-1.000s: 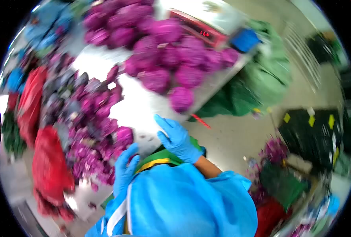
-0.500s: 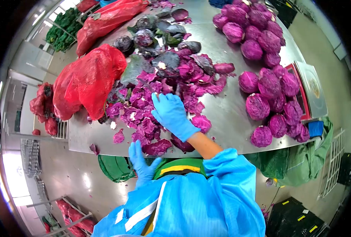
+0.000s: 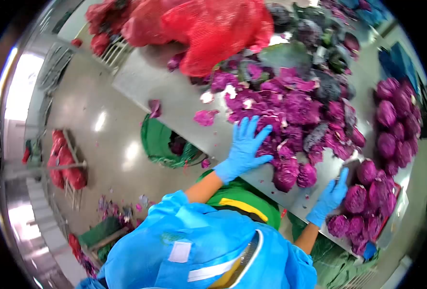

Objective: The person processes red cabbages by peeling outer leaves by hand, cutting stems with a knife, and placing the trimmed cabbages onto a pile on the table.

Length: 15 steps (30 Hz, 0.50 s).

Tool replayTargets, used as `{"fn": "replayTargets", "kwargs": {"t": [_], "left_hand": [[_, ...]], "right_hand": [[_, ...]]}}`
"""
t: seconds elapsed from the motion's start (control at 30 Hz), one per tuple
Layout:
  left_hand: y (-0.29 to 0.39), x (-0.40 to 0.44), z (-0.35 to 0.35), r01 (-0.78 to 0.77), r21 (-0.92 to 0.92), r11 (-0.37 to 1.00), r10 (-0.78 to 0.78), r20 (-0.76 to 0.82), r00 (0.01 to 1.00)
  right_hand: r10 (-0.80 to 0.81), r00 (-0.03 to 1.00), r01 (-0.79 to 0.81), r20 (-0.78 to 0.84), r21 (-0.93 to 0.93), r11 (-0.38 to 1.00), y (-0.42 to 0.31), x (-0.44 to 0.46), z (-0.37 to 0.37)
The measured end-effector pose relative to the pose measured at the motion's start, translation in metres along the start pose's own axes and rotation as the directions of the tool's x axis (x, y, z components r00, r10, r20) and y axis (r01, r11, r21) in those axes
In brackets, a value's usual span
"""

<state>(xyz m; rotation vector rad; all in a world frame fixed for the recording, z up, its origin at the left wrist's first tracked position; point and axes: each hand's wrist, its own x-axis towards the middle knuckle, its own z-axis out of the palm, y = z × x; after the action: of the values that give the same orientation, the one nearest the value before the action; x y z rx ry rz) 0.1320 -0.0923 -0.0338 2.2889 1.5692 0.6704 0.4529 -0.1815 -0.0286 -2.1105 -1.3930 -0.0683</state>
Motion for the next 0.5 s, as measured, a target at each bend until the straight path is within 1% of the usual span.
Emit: {"fn": "replayTargets", "kwargs": {"t": [0.03, 0.07, 0.1, 0.17, 0.23, 0.3, 0.37, 0.43, 0.47, 0.5], "left_hand": [[-0.003, 0.001, -0.001, -0.056, -0.030, 0.998, 0.055, -0.019, 0.998], [-0.001, 0.000, -0.010, -0.068, -0.067, 0.995, 0.066, -0.024, 0.998], [0.000, -0.001, -0.018, -0.089, -0.106, 0.990, 0.088, -0.019, 0.996], [-0.006, -0.007, -0.036, -0.178, -0.282, 0.943, 0.165, -0.070, 0.984], [-0.020, -0.018, -0.057, -0.110, -0.253, 0.961, 0.088, -0.094, 0.992], [-0.056, -0.023, -0.065, -0.045, -0.162, 0.986, 0.011, -0.208, 0.978], [-0.085, -0.011, -0.075, 0.070, -0.112, 0.991, -0.096, -0.249, 0.964], [-0.120, 0.008, -0.073, 0.077, -0.066, 0.995, -0.088, -0.186, 0.979], [-0.132, 0.016, -0.068, 0.095, 0.006, 0.995, -0.093, -0.161, 0.983], [-0.139, 0.027, -0.061, 0.089, -0.003, 0.996, -0.089, -0.140, 0.986]], "right_hand": [[0.083, 0.996, -0.080, 0.039, -0.062, 0.995, 0.019, -0.013, -0.002], [0.064, 0.996, -0.048, 0.063, -0.232, 0.971, 0.006, -0.017, -0.012], [0.075, 0.993, -0.033, 0.090, -0.399, 0.916, -0.023, -0.022, -0.019], [-0.026, 0.998, 0.018, -0.060, -0.146, 0.989, -0.042, -0.043, -0.015], [0.052, 0.996, -0.039, -0.076, 0.167, 0.985, -0.082, -0.063, -0.006], [0.205, 0.973, -0.144, -0.104, 0.417, 0.897, -0.104, -0.079, 0.022], [0.226, 0.963, -0.165, -0.145, 0.345, 0.924, -0.117, -0.068, 0.034], [0.314, 0.930, -0.196, -0.189, 0.468, 0.862, -0.126, -0.044, 0.050], [0.346, 0.916, -0.195, -0.202, 0.529, 0.826, -0.127, -0.030, 0.058], [0.376, 0.903, -0.192, -0.209, 0.587, 0.787, -0.131, -0.017, 0.067]]}}
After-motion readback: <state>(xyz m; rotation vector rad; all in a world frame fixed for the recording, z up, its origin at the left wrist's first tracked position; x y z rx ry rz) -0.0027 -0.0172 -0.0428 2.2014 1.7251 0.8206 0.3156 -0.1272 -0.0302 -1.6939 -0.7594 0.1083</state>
